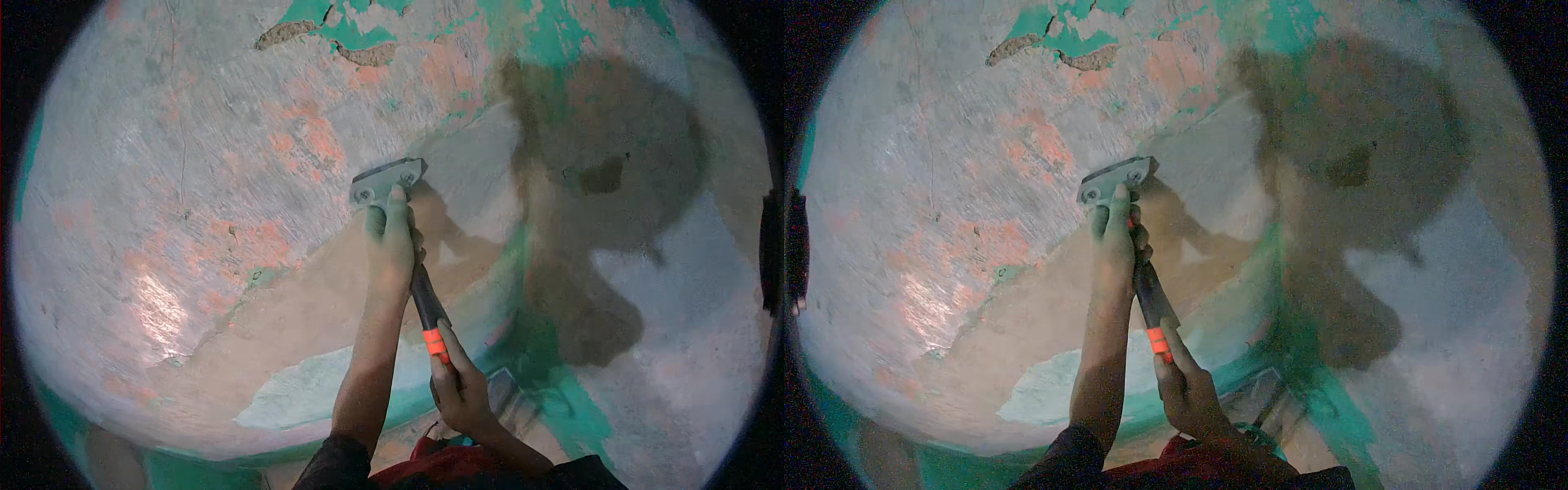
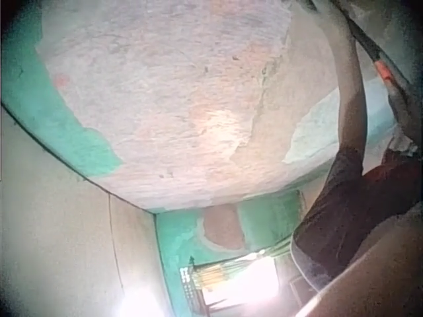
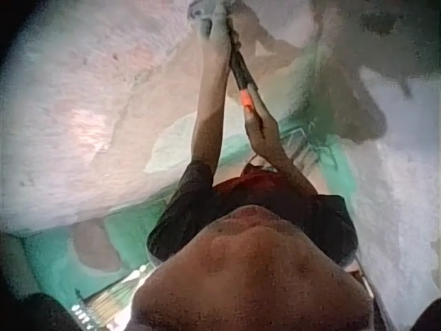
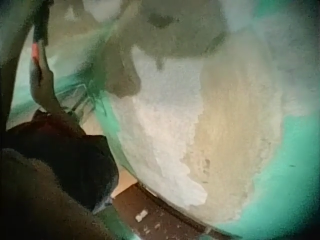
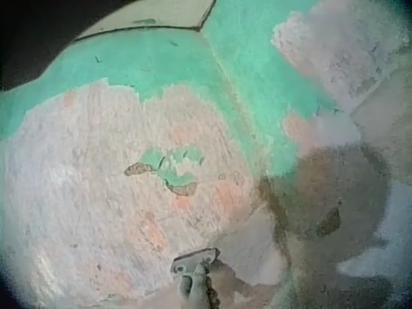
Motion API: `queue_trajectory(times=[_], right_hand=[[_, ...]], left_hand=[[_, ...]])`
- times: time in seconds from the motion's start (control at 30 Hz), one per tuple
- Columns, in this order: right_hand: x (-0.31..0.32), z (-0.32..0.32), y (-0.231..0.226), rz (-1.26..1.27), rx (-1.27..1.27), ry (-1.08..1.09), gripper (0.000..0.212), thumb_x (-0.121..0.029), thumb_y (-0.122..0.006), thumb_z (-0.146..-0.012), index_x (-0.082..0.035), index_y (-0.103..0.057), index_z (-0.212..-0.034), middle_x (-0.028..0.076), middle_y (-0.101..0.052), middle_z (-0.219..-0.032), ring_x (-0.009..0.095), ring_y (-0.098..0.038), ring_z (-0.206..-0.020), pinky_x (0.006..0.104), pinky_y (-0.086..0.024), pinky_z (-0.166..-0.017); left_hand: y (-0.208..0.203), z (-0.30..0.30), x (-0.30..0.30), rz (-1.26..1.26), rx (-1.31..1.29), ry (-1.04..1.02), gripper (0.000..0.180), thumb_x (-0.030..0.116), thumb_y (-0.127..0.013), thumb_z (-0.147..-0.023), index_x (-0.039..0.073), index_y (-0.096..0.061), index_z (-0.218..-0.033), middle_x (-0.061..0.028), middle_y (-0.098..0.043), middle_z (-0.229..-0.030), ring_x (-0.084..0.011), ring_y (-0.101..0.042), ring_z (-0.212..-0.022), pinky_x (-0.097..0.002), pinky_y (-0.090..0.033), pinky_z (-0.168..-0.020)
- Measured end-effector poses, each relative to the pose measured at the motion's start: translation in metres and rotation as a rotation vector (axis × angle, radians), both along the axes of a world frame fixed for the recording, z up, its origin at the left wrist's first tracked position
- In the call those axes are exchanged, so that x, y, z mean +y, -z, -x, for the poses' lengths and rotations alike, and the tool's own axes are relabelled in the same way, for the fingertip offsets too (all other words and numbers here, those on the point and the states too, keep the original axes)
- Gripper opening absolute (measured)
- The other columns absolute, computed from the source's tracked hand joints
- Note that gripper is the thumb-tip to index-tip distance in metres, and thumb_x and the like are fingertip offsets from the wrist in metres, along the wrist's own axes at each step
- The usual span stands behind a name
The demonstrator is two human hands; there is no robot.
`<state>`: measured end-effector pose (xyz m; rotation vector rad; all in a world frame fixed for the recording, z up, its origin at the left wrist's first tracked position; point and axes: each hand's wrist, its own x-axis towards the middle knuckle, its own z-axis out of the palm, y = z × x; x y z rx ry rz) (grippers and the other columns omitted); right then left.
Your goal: The recorder is scraping old, peeling paint off a ceiling and wall using a long-handled scraper and a smaller putty knife.
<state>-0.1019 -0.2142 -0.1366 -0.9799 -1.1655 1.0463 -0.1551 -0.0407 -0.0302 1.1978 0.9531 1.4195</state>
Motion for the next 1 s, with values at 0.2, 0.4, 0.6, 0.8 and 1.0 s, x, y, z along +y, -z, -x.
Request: queue_trajectory(times=[0.2, 0.4, 0.6, 0.8, 1.0], right_hand=[[0.002, 0.001, 0.002, 0.001, -0.001, 0.015, 0.054, -0.018, -0.046, -0.098, -0.003, -0.029, -0.147, 0.004, -0.050, -0.061, 0.012, -0.048, -0.055, 0.0286, -0.042, -0.055], [-0.002, -0.004, 0.008, -0.028, -0.054, 0.046, 0.053, -0.019, -0.047, -0.098, -0.004, -0.032, -0.147, 0.006, -0.051, -0.061, 0.011, -0.050, -0.056, 0.0285, -0.042, -0.054], [0.001, -0.008, 0.010, -0.023, -0.103, 0.051, 0.052, -0.020, -0.048, -0.098, -0.004, -0.033, -0.146, 0.008, -0.053, -0.060, 0.012, -0.051, -0.054, 0.0283, -0.043, -0.054], [0.007, -0.010, 0.010, -0.027, -0.120, 0.068, 0.052, -0.017, -0.052, -0.096, -0.004, -0.036, -0.144, 0.012, -0.056, -0.064, 0.012, -0.052, -0.054, 0.0284, -0.045, -0.056], [0.022, -0.013, 0.015, -0.160, -0.163, 0.122, 0.052, -0.017, -0.051, -0.096, -0.002, -0.036, -0.144, 0.011, -0.057, -0.066, 0.012, -0.053, -0.057, 0.0276, -0.045, -0.057]], left_hand=[[0.004, 0.002, 0.003, -0.013, -0.014, -0.001, 0.033, 0.040, -0.054, -0.096, 0.010, -0.046, -0.084, 0.0027, -0.043, -0.064, -0.0055, -0.040, -0.046, -0.0228, -0.032, -0.038], [0.010, -0.002, 0.001, -0.010, -0.050, 0.005, 0.032, 0.042, -0.056, -0.094, 0.011, -0.049, -0.086, 0.0029, -0.045, -0.065, -0.0063, -0.041, -0.045, -0.0234, -0.032, -0.038], [0.010, -0.004, -0.001, -0.012, -0.072, -0.009, 0.032, 0.042, -0.058, -0.094, 0.012, -0.051, -0.087, 0.0029, -0.045, -0.065, -0.0064, -0.041, -0.045, -0.0236, -0.033, -0.039], [0.011, -0.002, 0.005, -0.061, -0.080, -0.006, 0.034, 0.043, -0.057, -0.094, 0.011, -0.051, -0.083, 0.0026, -0.045, -0.062, -0.0072, -0.042, -0.045, -0.0240, -0.034, -0.039], [0.003, -0.003, 0.012, -0.058, -0.079, -0.027, 0.034, 0.044, -0.057, -0.094, 0.011, -0.051, -0.083, 0.0023, -0.044, -0.061, -0.0079, -0.043, -0.046, -0.0243, -0.034, -0.039]])
